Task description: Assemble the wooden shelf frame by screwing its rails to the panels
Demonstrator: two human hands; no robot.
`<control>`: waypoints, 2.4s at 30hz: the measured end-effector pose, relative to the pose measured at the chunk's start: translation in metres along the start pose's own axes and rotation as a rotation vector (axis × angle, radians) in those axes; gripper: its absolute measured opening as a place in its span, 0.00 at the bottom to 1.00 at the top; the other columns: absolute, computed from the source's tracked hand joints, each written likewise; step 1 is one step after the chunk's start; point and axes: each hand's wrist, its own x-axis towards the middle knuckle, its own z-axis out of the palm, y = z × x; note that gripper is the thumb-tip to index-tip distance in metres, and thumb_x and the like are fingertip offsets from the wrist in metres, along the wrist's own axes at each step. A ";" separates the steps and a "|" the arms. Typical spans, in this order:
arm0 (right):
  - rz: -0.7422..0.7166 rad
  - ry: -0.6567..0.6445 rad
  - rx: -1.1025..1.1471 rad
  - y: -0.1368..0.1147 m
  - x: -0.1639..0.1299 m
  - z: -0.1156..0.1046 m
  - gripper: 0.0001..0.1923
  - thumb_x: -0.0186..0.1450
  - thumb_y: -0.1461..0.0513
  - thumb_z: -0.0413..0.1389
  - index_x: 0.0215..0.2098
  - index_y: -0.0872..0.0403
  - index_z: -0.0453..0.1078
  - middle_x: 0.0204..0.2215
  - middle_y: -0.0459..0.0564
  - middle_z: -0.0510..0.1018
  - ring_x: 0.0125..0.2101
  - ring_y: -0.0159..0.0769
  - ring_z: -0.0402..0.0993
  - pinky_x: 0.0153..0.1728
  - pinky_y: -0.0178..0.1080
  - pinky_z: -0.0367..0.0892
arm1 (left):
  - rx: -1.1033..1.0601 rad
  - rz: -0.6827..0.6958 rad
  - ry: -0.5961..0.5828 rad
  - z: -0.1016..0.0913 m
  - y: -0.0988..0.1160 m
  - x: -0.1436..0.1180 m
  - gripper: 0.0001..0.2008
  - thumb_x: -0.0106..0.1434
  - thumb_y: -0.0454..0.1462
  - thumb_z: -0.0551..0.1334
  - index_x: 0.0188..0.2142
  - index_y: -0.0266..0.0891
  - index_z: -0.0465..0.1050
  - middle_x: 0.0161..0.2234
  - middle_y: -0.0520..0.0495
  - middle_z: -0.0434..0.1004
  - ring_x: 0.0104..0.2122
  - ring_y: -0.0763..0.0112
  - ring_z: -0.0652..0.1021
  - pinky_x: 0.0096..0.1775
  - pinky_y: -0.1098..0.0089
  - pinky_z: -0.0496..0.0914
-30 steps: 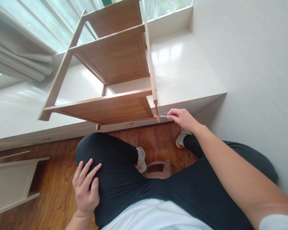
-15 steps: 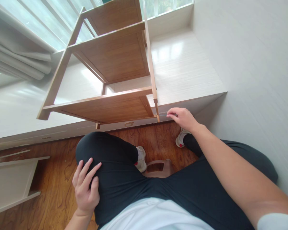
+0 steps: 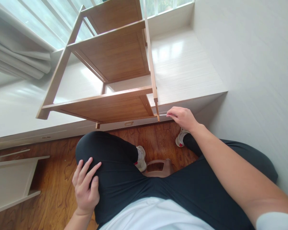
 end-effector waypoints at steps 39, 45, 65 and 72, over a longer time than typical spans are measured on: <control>-0.036 0.146 0.005 -0.004 0.000 0.013 0.12 0.77 0.58 0.53 0.39 0.50 0.76 0.42 0.53 0.80 0.43 0.42 0.76 0.38 0.40 0.67 | -0.013 0.035 0.029 0.002 0.007 0.006 0.28 0.71 0.29 0.58 0.67 0.55 0.72 0.73 0.52 0.65 0.74 0.50 0.60 0.74 0.44 0.52; 0.063 0.086 0.224 -0.002 0.005 0.014 0.11 0.74 0.58 0.55 0.35 0.51 0.74 0.38 0.53 0.79 0.38 0.42 0.75 0.42 0.43 0.69 | -0.015 0.014 0.025 0.003 0.004 0.004 0.26 0.71 0.31 0.58 0.65 0.52 0.74 0.72 0.48 0.66 0.74 0.46 0.61 0.73 0.40 0.52; 0.679 -0.124 1.063 -0.008 0.012 0.011 0.22 0.61 0.46 0.70 0.29 0.53 0.71 0.14 0.34 0.59 0.13 0.22 0.49 0.13 0.30 0.54 | 0.004 -0.001 0.027 0.002 0.007 0.004 0.22 0.72 0.34 0.57 0.62 0.48 0.77 0.70 0.44 0.69 0.74 0.46 0.62 0.74 0.40 0.53; 0.567 -0.063 0.878 -0.010 0.012 0.007 0.16 0.63 0.50 0.68 0.33 0.54 0.75 0.27 0.51 0.84 0.25 0.33 0.78 0.23 0.33 0.71 | -0.001 0.011 0.017 0.001 0.003 0.002 0.24 0.71 0.32 0.58 0.63 0.49 0.75 0.71 0.45 0.67 0.74 0.45 0.61 0.73 0.38 0.53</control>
